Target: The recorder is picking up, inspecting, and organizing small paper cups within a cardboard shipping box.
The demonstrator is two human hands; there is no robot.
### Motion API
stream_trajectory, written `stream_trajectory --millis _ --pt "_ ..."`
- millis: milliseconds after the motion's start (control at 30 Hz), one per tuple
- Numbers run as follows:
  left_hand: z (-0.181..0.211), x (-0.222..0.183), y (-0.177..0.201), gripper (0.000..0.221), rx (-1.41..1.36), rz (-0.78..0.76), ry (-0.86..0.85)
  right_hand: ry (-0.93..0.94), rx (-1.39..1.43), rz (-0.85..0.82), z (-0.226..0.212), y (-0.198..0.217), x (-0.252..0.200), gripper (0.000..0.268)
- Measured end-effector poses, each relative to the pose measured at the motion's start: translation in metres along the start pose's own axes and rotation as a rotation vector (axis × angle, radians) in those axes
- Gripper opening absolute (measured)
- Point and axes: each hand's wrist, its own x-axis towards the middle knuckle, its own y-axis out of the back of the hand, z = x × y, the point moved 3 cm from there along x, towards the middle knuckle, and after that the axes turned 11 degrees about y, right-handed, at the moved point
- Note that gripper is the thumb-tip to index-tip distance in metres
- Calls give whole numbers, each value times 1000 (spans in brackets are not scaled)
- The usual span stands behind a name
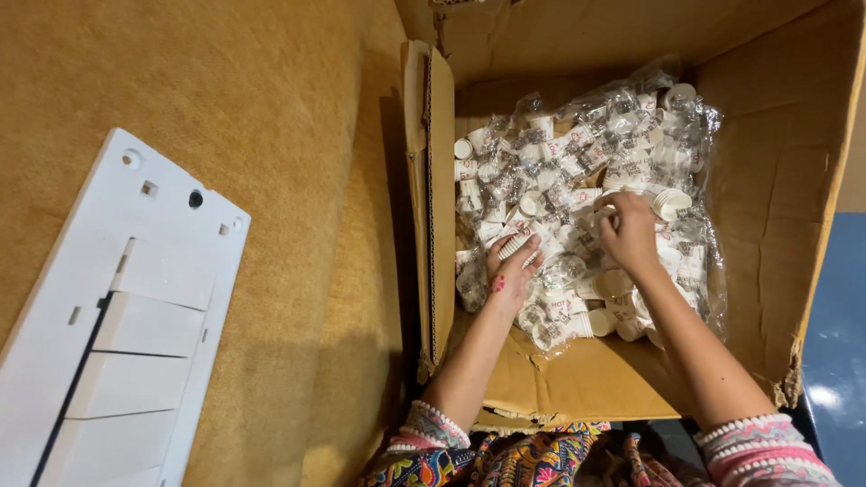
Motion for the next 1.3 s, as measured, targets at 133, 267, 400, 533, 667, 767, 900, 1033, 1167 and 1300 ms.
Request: stream_trajectory --millis 133,267,400,533,667,767,900,1033,1167,1300 --pt "3 -6 -7 70 53 18 13 298 -411 154 70 -7 17 22" --pt "5 11 -11 65 1 -98 -64 161 -694 -305 108 -29 38 15" --pt "20 11 -22 65 31 -89 -86 26 -646 -693 88 -25 46 20" --pt "28 13 -30 64 54 -129 -118 149 -709 -679 97 -26 47 22" --pt "36 8 -34 62 99 -111 -126 40 -584 -701 82 -23 51 37" --pt "31 6 -33 61 155 -81 -102 -90 -553 -617 102 -35 50 48" --pt "24 0 -28 61 195 -55 -34 -80 -590 -478 119 -46 52 46" --pt "13 6 -21 61 209 -72 -50 -85 -610 -468 106 -30 49 47" --pt "5 7 -15 60 180 -131 -88 -14 -695 -257 65 -7 52 33" --pt "11 1 -15 62 163 -42 -58 222 -617 41 4 28 53 31"
